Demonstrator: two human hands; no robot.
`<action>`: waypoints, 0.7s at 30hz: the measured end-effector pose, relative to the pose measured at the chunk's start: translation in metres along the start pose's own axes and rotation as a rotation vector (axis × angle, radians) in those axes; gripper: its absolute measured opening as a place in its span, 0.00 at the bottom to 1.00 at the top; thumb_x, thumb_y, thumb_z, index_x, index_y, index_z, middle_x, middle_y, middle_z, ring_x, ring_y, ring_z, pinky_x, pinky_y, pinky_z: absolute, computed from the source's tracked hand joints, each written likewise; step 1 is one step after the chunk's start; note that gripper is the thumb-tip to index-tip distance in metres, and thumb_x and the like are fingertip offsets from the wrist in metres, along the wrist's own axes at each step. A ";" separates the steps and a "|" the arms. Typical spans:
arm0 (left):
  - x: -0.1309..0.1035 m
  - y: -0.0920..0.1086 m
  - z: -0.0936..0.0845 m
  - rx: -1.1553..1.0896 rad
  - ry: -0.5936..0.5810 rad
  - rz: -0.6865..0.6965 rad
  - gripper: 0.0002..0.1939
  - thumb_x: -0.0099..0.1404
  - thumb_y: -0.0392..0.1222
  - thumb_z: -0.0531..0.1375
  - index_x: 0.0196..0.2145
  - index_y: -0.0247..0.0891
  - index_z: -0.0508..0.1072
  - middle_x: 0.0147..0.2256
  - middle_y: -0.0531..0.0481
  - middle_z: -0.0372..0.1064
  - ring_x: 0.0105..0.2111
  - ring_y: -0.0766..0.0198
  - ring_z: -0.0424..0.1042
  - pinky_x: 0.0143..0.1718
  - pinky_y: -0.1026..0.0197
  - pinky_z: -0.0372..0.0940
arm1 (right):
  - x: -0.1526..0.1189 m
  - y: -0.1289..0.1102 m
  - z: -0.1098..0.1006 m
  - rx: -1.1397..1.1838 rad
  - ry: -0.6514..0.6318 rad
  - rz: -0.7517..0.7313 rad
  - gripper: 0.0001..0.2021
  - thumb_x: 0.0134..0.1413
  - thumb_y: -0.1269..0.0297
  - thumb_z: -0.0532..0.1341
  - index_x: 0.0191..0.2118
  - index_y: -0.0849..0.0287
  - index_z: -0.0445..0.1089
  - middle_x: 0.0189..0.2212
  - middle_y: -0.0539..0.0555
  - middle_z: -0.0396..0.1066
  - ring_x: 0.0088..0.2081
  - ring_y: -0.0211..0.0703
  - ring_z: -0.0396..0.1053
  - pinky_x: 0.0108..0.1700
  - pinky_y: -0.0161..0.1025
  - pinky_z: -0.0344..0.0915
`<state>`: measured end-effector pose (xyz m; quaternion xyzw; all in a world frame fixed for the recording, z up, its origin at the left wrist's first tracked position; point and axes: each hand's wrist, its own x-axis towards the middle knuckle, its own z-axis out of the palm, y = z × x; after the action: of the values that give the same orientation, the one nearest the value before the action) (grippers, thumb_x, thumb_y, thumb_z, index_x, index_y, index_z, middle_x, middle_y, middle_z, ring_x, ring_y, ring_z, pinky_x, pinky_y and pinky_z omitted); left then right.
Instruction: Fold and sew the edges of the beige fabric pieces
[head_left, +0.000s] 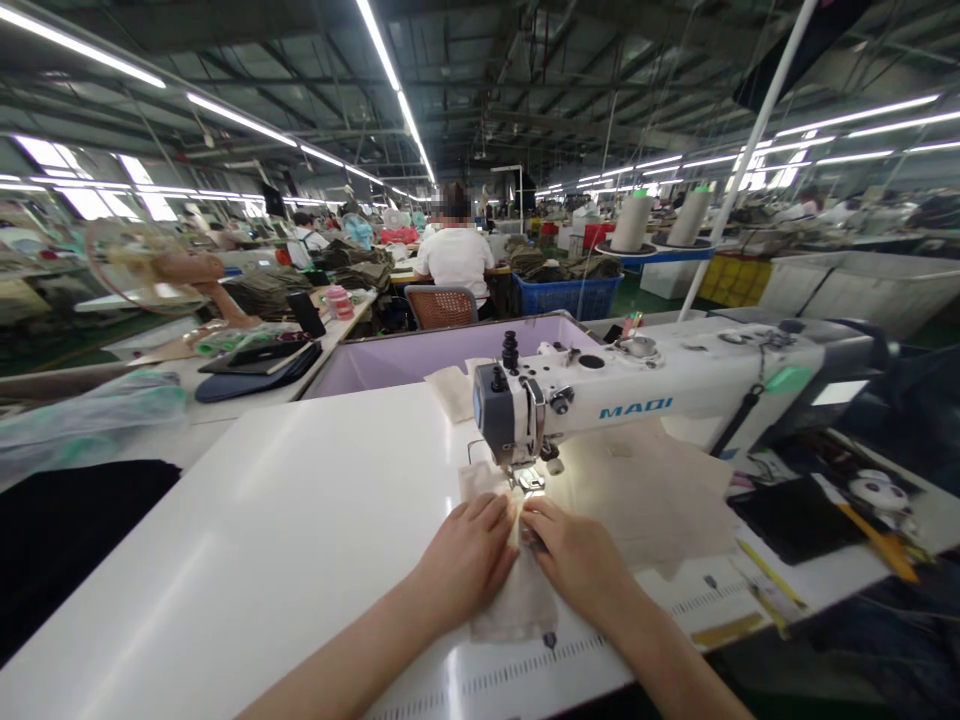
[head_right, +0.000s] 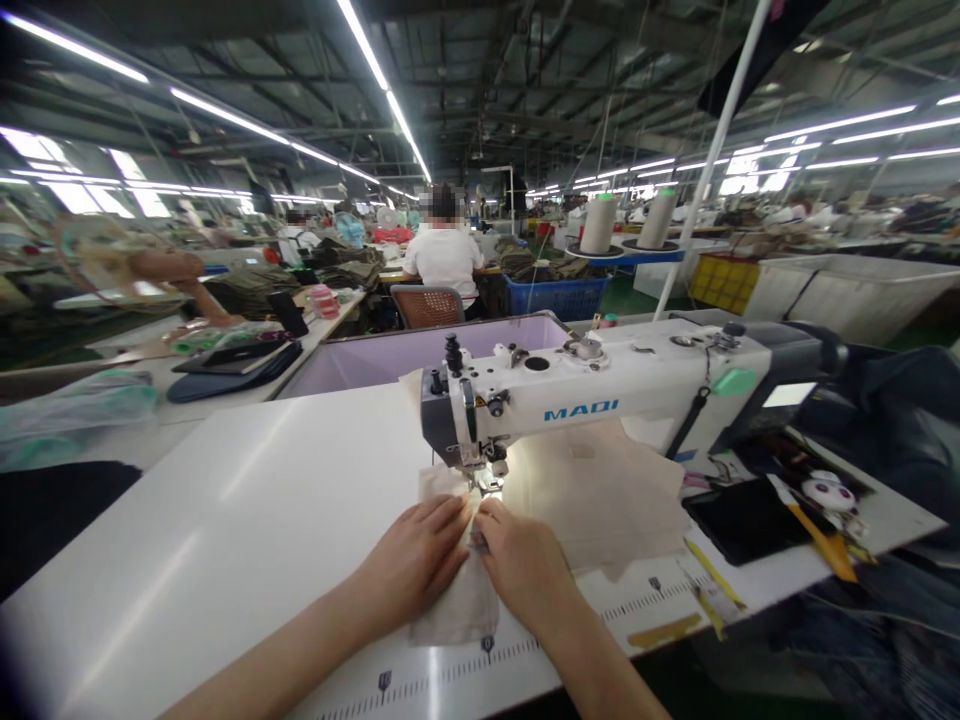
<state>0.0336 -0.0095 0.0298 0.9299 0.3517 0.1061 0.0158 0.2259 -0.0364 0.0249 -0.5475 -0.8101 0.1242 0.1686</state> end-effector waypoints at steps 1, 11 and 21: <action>-0.002 0.000 0.002 0.002 0.013 -0.004 0.17 0.70 0.41 0.57 0.55 0.36 0.69 0.56 0.38 0.69 0.58 0.47 0.67 0.57 0.46 0.67 | -0.001 0.000 0.001 0.004 0.003 -0.002 0.14 0.61 0.77 0.57 0.49 0.55 0.71 0.49 0.51 0.73 0.45 0.45 0.74 0.44 0.35 0.67; -0.015 -0.001 0.011 -0.006 0.021 -0.041 0.27 0.71 0.47 0.57 0.64 0.35 0.60 0.64 0.36 0.61 0.65 0.46 0.59 0.64 0.43 0.59 | -0.036 -0.003 0.026 -0.010 0.161 0.129 0.11 0.61 0.74 0.55 0.45 0.54 0.69 0.42 0.55 0.71 0.36 0.47 0.75 0.33 0.38 0.68; -0.047 0.025 -0.037 -0.055 -0.174 -0.135 0.29 0.61 0.50 0.65 0.58 0.44 0.65 0.57 0.42 0.67 0.49 0.48 0.73 0.49 0.47 0.72 | -0.042 0.001 0.034 0.032 0.242 0.043 0.11 0.65 0.71 0.50 0.44 0.54 0.68 0.38 0.54 0.70 0.32 0.45 0.74 0.31 0.38 0.65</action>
<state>0.0079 -0.0609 0.0601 0.9089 0.4080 0.0331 0.0789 0.2270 -0.0754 -0.0121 -0.5732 -0.7697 0.0739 0.2712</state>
